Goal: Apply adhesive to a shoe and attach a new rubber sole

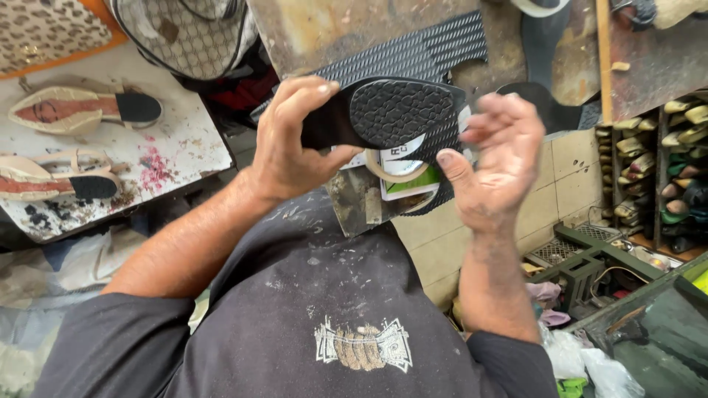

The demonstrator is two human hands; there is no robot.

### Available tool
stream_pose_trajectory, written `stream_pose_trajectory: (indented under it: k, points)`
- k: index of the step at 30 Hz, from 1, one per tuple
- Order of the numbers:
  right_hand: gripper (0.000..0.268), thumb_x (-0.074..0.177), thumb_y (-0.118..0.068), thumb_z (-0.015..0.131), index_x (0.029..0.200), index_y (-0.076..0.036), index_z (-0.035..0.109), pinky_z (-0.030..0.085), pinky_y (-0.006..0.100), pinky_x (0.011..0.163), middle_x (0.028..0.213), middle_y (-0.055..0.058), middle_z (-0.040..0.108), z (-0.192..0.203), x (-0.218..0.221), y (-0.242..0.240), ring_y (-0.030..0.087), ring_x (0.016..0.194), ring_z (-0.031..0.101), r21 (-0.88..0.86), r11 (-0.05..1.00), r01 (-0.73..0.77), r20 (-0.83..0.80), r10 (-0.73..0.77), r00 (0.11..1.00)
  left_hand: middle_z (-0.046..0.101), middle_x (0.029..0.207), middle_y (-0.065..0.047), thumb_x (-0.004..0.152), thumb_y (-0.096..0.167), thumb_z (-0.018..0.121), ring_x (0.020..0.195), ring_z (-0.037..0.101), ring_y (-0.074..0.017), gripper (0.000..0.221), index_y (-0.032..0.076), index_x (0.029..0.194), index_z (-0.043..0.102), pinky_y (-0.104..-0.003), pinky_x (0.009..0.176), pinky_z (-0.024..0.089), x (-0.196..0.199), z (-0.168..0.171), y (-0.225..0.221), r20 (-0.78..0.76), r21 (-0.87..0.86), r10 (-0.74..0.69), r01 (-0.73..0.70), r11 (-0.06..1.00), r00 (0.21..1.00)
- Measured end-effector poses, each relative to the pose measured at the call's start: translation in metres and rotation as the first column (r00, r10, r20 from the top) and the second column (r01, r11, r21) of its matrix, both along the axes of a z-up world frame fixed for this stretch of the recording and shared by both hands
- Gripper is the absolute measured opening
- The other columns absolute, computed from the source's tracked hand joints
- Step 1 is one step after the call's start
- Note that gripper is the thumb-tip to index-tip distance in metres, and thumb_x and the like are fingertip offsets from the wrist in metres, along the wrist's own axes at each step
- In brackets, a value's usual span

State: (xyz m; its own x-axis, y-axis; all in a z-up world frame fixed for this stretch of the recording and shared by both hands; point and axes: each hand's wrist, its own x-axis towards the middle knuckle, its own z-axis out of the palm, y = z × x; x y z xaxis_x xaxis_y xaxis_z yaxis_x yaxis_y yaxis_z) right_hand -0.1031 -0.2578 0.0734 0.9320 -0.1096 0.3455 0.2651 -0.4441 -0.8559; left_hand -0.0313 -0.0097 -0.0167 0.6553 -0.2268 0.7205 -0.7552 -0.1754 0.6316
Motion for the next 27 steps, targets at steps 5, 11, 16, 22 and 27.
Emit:
stream_pose_trajectory:
  k: [5, 11, 16, 22, 27]
  points:
    - [0.071, 0.094, -0.009, 0.077, 0.149, -0.006, 0.033, 0.06, 0.029, 0.093, 0.126, 0.017, 0.063, -0.035, 0.002, 0.009, 0.019, 0.107, 0.068, 0.406, 0.914, -0.007, -0.143, 0.071, 0.987, 0.065, 0.119, -0.018, 0.081, 0.022, 0.096, 0.102, 0.07, -0.0396, 0.071, 0.0, 0.13, 0.051, -0.05, 0.084, 0.06, -0.014, 0.013, -0.013, -0.02, -0.162, 0.087, -0.089, 0.983, 0.996]
    - [0.056, 0.1, -0.015, 0.071, 0.143, -0.007, 0.038, 0.059, 0.025, 0.08, 0.113, 0.015, 0.063, -0.029, 0.02, 0.025, 0.013, 0.092, 0.062, 0.499, 0.866, 0.016, -0.1, 0.039, 0.994, 0.065, 0.12, -0.02, 0.085, 0.021, 0.091, 0.098, 0.068, -0.0373, 0.061, 0.002, 0.124, 0.049, -0.048, 0.079, 0.058, -0.024, 0.016, -0.018, 0.105, -0.106, 0.212, -0.201, 0.974, 0.971]
    - [0.037, 0.101, -0.015, 0.068, 0.131, -0.004, 0.049, 0.056, 0.02, 0.071, 0.107, 0.016, 0.064, -0.042, 0.037, 0.029, 0.006, 0.076, 0.054, 0.543, 0.836, 0.08, -0.073, -0.048, 0.996, 0.067, 0.117, -0.019, 0.087, 0.025, 0.089, 0.092, 0.069, -0.0358, 0.054, 0.005, 0.12, 0.051, -0.046, 0.072, 0.056, -0.027, 0.012, -0.019, 0.207, -0.068, 0.294, -0.286, 0.956, 0.933]
    - [0.023, 0.097, -0.01, 0.068, 0.113, -0.01, 0.052, 0.058, 0.026, 0.068, 0.097, 0.018, 0.068, -0.026, 0.042, 0.04, 0.015, 0.08, 0.066, 0.648, 0.737, 0.191, -0.169, -0.106, 0.98, 0.068, 0.117, -0.019, 0.086, 0.023, 0.089, 0.09, 0.07, -0.0353, 0.053, 0.007, 0.12, 0.051, -0.043, 0.065, 0.054, -0.031, 0.005, -0.019, 0.214, -0.072, 0.312, -0.303, 0.95, 0.926]
    - [0.022, 0.085, -0.004, 0.06, 0.104, -0.011, 0.053, 0.057, 0.039, 0.077, 0.092, 0.019, 0.072, -0.012, 0.042, 0.045, 0.026, 0.084, 0.066, 0.676, 0.68, 0.283, -0.278, -0.12, 0.953, 0.063, 0.123, -0.019, 0.089, 0.018, 0.098, 0.1, 0.073, -0.0315, 0.068, 0.008, 0.125, 0.041, -0.044, 0.08, 0.062, -0.036, 0.001, -0.016, 0.153, 0.05, 0.272, -0.283, 0.958, 0.95]
